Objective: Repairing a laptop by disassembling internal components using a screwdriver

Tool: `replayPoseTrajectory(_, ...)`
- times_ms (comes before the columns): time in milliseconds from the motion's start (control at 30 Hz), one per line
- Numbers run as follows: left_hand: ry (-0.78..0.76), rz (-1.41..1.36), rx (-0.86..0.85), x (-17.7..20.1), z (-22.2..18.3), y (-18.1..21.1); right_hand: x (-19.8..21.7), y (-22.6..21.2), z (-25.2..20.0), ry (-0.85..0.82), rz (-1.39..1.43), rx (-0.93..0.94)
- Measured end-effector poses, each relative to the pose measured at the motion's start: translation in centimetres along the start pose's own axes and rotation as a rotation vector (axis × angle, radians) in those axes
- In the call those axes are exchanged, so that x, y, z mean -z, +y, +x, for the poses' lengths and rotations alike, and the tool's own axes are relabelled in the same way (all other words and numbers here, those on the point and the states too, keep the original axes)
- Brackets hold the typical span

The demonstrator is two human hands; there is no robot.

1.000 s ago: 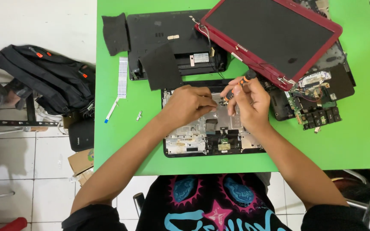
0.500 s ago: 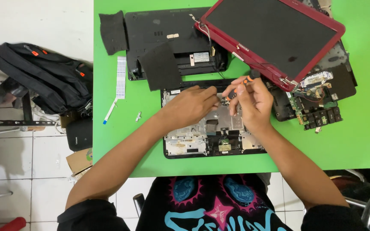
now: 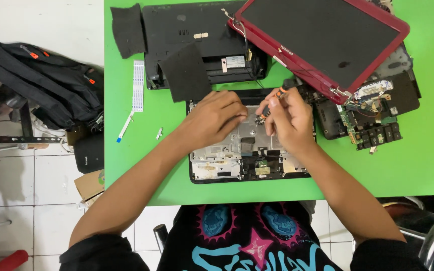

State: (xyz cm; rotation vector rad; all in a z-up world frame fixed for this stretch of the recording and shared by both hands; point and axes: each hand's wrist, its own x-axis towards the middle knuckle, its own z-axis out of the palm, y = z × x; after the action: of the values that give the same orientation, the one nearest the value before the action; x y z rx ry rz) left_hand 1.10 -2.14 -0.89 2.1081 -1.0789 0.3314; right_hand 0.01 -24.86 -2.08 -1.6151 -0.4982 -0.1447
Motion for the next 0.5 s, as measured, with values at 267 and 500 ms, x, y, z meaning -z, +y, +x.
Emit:
replayPoseTrajectory(267, 0.112, -0.031, 0.124, -0.9, -0.5, -1.3, -0.8, -0.7, 0.3, -0.040, 0.137, -0.052)
replayPoseTrajectory(500, 0.173, -0.130, 0.145, -0.5, -0.2, -1.3, 0.4, 0.4, 0.1, -0.005, 0.093, 0.085)
